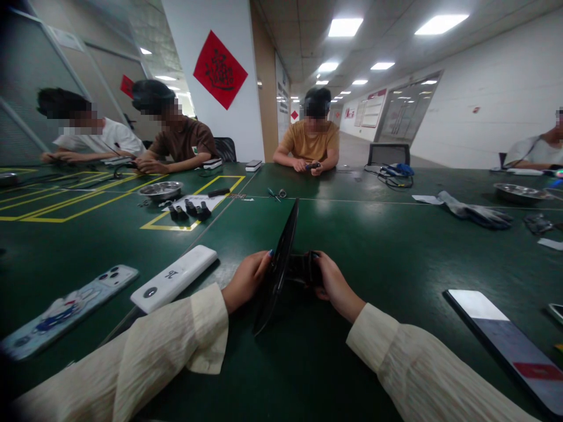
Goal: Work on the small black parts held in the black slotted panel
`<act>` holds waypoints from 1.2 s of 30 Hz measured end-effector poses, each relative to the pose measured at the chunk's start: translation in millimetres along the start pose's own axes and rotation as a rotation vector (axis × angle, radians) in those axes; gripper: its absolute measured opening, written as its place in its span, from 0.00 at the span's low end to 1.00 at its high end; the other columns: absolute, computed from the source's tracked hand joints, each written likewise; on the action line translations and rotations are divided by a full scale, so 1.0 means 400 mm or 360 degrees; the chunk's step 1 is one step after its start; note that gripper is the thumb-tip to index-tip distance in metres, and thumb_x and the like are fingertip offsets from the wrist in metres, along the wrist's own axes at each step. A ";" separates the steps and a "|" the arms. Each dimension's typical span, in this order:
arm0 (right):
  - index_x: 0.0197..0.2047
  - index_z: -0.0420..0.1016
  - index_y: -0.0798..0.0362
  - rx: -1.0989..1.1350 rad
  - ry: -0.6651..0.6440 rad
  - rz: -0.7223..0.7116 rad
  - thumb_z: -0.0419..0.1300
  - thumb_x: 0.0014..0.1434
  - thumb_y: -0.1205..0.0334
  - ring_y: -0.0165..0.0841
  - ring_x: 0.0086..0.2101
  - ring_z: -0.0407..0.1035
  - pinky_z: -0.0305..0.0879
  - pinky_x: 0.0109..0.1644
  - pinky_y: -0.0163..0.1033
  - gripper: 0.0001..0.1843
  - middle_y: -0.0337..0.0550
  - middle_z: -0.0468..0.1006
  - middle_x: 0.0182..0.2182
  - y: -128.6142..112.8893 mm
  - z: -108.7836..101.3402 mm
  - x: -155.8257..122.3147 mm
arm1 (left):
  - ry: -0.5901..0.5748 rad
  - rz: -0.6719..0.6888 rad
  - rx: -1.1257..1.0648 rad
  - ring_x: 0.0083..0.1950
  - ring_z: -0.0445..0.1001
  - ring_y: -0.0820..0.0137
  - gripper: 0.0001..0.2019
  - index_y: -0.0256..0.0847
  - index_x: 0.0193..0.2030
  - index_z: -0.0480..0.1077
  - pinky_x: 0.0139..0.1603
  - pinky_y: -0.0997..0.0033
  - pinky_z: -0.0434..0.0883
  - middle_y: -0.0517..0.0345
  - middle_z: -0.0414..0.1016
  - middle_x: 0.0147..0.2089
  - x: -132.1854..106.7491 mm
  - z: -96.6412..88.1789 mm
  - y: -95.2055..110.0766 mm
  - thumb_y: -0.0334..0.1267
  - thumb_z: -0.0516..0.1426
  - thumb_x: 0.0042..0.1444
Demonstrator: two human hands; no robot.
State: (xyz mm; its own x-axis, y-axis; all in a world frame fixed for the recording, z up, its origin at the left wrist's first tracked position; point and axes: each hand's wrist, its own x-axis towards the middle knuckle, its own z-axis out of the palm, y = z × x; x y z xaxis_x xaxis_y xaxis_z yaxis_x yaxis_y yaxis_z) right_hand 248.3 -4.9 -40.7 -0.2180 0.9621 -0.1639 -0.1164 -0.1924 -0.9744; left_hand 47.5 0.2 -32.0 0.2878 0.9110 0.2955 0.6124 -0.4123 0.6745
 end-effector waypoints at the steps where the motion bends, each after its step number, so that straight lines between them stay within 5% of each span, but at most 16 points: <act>1: 0.45 0.64 0.51 0.0004 -0.0010 -0.0004 0.48 0.56 0.51 0.22 0.11 0.50 0.39 0.11 0.26 0.17 0.32 0.63 0.17 0.002 -0.001 0.001 | -0.0001 -0.0015 0.0014 0.28 0.64 0.70 0.23 0.39 0.24 0.61 0.32 0.71 0.61 0.57 0.65 0.26 -0.001 0.001 0.002 0.49 0.38 0.61; 12: 0.49 0.61 0.52 -0.0239 0.0005 -0.0166 0.46 0.57 0.47 0.23 0.11 0.54 0.46 0.11 0.27 0.22 0.33 0.66 0.18 0.026 0.003 0.000 | 0.0070 -0.0165 -0.0040 0.27 0.65 0.69 0.26 0.38 0.24 0.64 0.29 0.73 0.60 0.56 0.68 0.25 0.003 0.008 -0.015 0.53 0.38 0.60; 17: 0.49 0.61 0.53 -0.0304 0.0033 -0.0162 0.45 0.57 0.47 0.23 0.11 0.53 0.46 0.11 0.27 0.23 0.33 0.67 0.16 0.015 0.014 -0.008 | 0.0049 -0.0204 0.0304 0.28 0.67 0.69 0.25 0.38 0.25 0.66 0.30 0.71 0.59 0.54 0.68 0.26 0.000 -0.008 0.002 0.50 0.39 0.61; 24: 0.50 0.62 0.54 -0.0239 -0.0010 -0.0126 0.47 0.56 0.50 0.23 0.11 0.55 0.46 0.10 0.27 0.22 0.33 0.67 0.17 0.009 0.014 -0.010 | 0.0054 0.0015 0.0690 0.29 0.65 0.71 0.21 0.40 0.30 0.67 0.29 0.73 0.58 0.55 0.65 0.31 -0.009 -0.024 0.040 0.44 0.38 0.63; 36: 0.50 0.63 0.54 -0.0228 -0.0009 -0.0132 0.48 0.56 0.49 0.23 0.11 0.56 0.47 0.10 0.27 0.23 0.33 0.67 0.17 0.018 0.002 -0.001 | 0.0074 0.0034 0.0373 0.34 0.66 0.68 0.17 0.39 0.30 0.64 0.38 0.67 0.64 0.55 0.63 0.31 -0.012 -0.010 0.016 0.40 0.40 0.63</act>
State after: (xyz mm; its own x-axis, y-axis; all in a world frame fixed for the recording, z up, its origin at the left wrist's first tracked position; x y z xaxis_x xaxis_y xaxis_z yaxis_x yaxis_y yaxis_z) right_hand 246.7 -6.6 -47.5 -0.2186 0.9724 -0.0815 0.0052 -0.0823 -0.9966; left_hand 47.2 -6.5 -26.5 0.2718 0.8994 0.3424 0.7623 -0.4184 0.4938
